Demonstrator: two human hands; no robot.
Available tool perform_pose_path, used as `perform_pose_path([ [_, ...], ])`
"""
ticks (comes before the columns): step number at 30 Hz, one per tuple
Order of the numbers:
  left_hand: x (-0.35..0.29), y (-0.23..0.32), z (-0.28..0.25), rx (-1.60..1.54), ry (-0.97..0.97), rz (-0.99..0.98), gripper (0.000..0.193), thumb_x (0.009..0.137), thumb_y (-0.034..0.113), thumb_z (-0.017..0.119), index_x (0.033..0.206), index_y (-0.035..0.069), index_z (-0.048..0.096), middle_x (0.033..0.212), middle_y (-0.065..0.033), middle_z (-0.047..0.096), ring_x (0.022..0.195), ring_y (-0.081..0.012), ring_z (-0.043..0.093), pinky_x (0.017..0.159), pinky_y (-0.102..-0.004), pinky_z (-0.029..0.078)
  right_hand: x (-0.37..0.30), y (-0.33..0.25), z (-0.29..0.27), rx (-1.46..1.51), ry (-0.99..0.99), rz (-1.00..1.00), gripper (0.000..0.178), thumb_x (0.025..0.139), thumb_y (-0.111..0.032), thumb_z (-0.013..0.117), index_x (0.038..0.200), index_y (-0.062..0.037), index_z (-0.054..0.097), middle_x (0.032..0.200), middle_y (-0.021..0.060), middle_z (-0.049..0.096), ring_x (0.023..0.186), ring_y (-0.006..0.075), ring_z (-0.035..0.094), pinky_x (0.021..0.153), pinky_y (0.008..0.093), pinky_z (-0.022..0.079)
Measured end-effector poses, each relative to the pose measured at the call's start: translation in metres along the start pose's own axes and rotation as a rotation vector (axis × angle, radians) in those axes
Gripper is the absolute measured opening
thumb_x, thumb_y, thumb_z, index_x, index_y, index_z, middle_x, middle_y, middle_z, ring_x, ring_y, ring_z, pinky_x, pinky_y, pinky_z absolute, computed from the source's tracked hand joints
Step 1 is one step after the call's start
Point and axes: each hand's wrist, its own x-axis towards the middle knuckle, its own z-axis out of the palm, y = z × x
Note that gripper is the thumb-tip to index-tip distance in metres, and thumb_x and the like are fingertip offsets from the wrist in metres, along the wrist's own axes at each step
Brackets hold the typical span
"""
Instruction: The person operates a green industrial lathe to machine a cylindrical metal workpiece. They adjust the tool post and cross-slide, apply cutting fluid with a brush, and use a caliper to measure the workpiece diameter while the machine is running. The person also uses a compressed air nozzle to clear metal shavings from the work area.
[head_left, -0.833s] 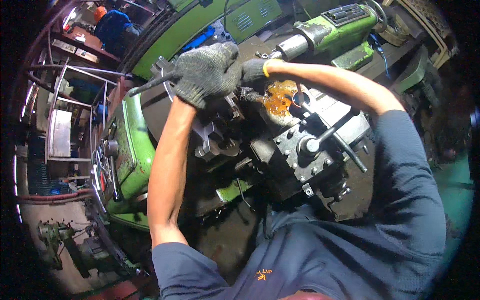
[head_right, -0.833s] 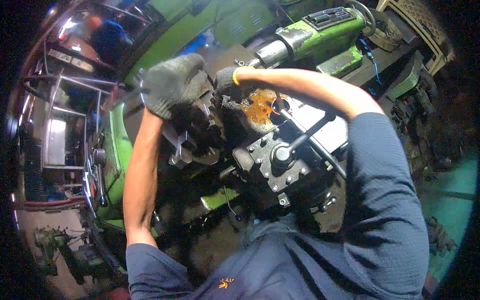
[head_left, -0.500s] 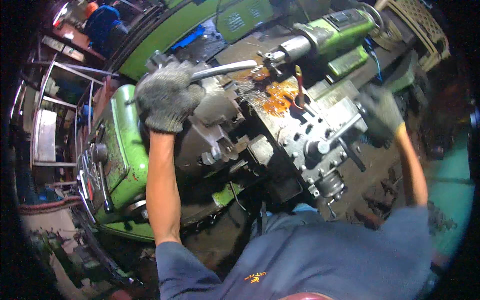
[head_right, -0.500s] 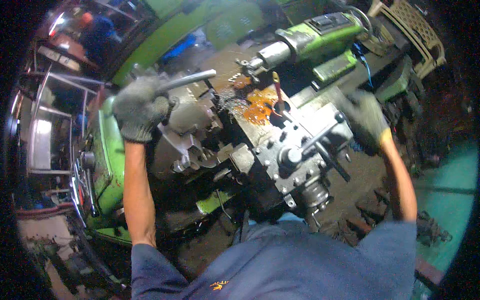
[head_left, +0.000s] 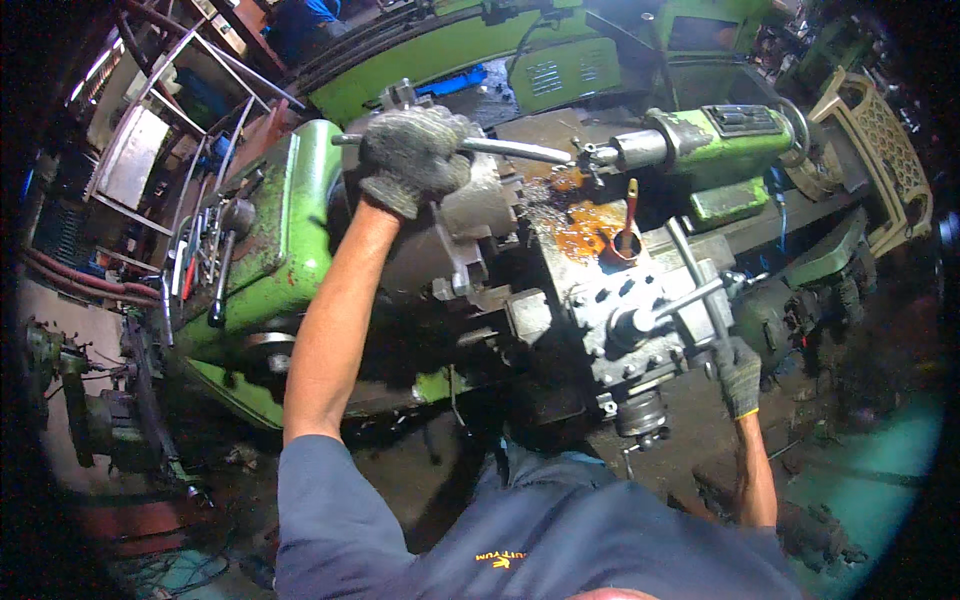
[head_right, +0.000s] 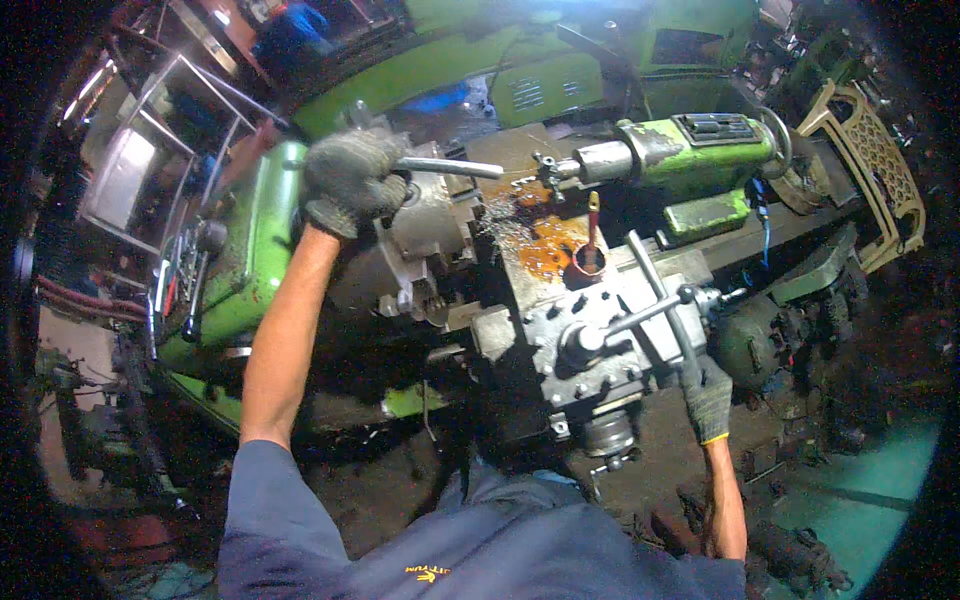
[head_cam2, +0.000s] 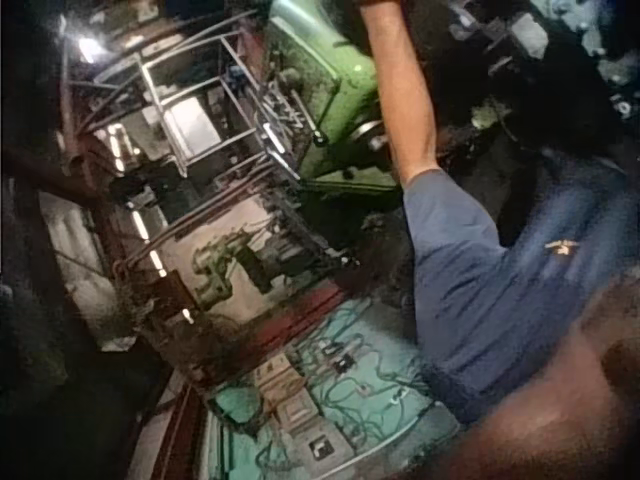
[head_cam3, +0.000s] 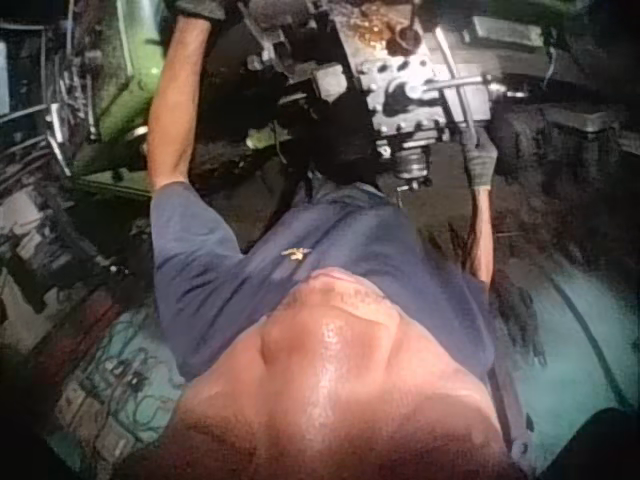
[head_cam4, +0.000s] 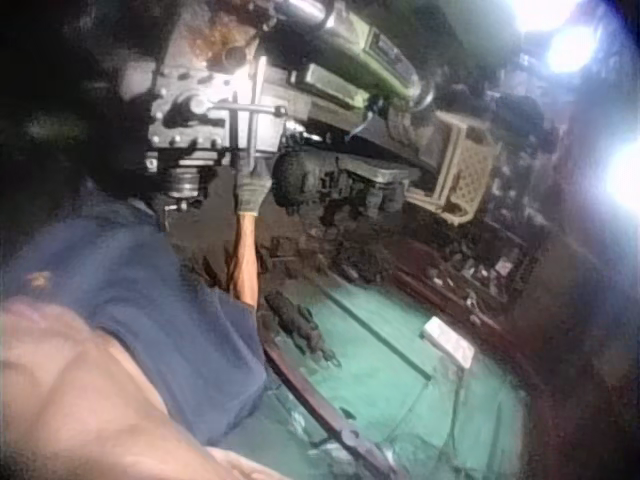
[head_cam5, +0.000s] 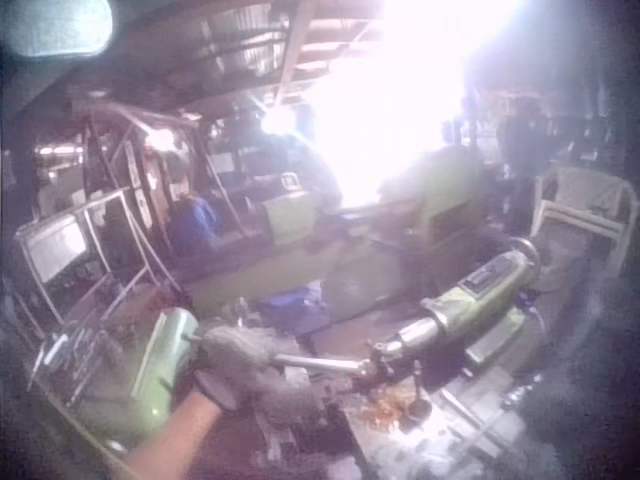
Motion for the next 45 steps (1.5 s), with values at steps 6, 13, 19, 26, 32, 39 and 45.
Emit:
perform_pose_path([
  [6,-0.003,0.002,0.0,0.02,0.014,-0.003,0.014,0.066,0.025,0.065,0.076,0.016,0.07,0.071,-0.0103,0.065,0.065,-0.0311,0.064,0.061,-0.0437,0.052,0.074,-0.056,-0.065,-0.092,-0.014,-0.259,0.04,0.096,-0.035,0.066,0.08,0.0007,0.063,0.062,0.0169,0.055,0.051,0.0205,0.052,0.051,0.0382,0.04],
  [13,0.003,0.006,-0.002,0.039,-0.009,-0.038,0.014,0.071,0.027,0.062,0.077,0.016,0.069,0.072,-0.0113,0.064,0.069,-0.0326,0.066,0.062,-0.0469,0.052,0.129,-0.116,-0.057,-0.025,-0.215,-0.364,0.035,0.094,-0.035,0.07,0.089,-0.0005,0.072,0.069,0.0162,0.067,0.058,0.0188,0.063,0.054,0.0368,0.044],
  [19,-0.001,0.004,0.0,0.019,0.018,-0.066,0.013,0.067,0.025,0.062,0.073,0.015,0.065,0.07,-0.0126,0.062,0.065,-0.0341,0.063,0.061,-0.0483,0.051,0.138,-0.131,-0.046,0.03,-0.233,-0.335,0.035,0.094,-0.034,0.071,0.088,0.0003,0.071,0.063,0.0098,0.061,0.058,0.013,0.052,0.055,0.0349,0.042],
  [26,0.0,0.002,0.004,0.025,-0.018,-0.098,0.014,0.069,0.027,0.062,0.075,0.015,0.066,0.074,-0.0114,0.065,0.071,-0.035,0.064,0.065,-0.0486,0.052,0.152,-0.131,-0.043,0.056,-0.208,-0.446,0.033,0.094,-0.033,0.07,0.099,-0.0015,0.075,0.074,0.0091,0.07,0.066,0.0139,0.059,0.063,0.0327,0.047],
  [32,0.003,-0.001,0.001,0.0,-0.06,-0.117,0.015,0.073,0.029,0.062,0.078,0.015,0.067,0.078,-0.0116,0.066,0.075,-0.0345,0.066,0.067,-0.0484,0.053,0.177,-0.138,-0.043,-0.061,-0.129,-0.503,0.032,0.091,-0.032,0.075,0.089,-0.001,0.071,0.067,0.0097,0.064,0.06,0.0118,0.055,0.055,0.0336,0.043],
  [39,0.007,-0.01,0.009,0.016,-0.051,-0.126,0.016,0.076,0.031,0.061,0.079,0.017,0.067,0.079,-0.0104,0.067,0.073,-0.033,0.067,0.064,-0.048,0.053,0.217,-0.18,-0.026,-0.371,0.02,-0.716,0.04,0.087,-0.041,0.075,0.105,-0.0054,0.071,0.076,0.0158,0.068,0.072,0.0331,0.068,0.067,0.0412,0.052],
  [45,0.012,-0.015,0.007,0.009,-0.16,-0.097,0.02,0.076,0.032,0.06,0.084,0.017,0.071,0.082,-0.0094,0.071,0.078,-0.0296,0.072,0.066,-0.0492,0.054,0.208,-0.209,-0.01,-0.311,-0.243,-0.613,0.047,0.093,-0.045,0.069,0.118,-0.005,0.069,0.092,0.0209,0.071,0.078,0.0338,0.068,0.073,0.042,0.052],
])
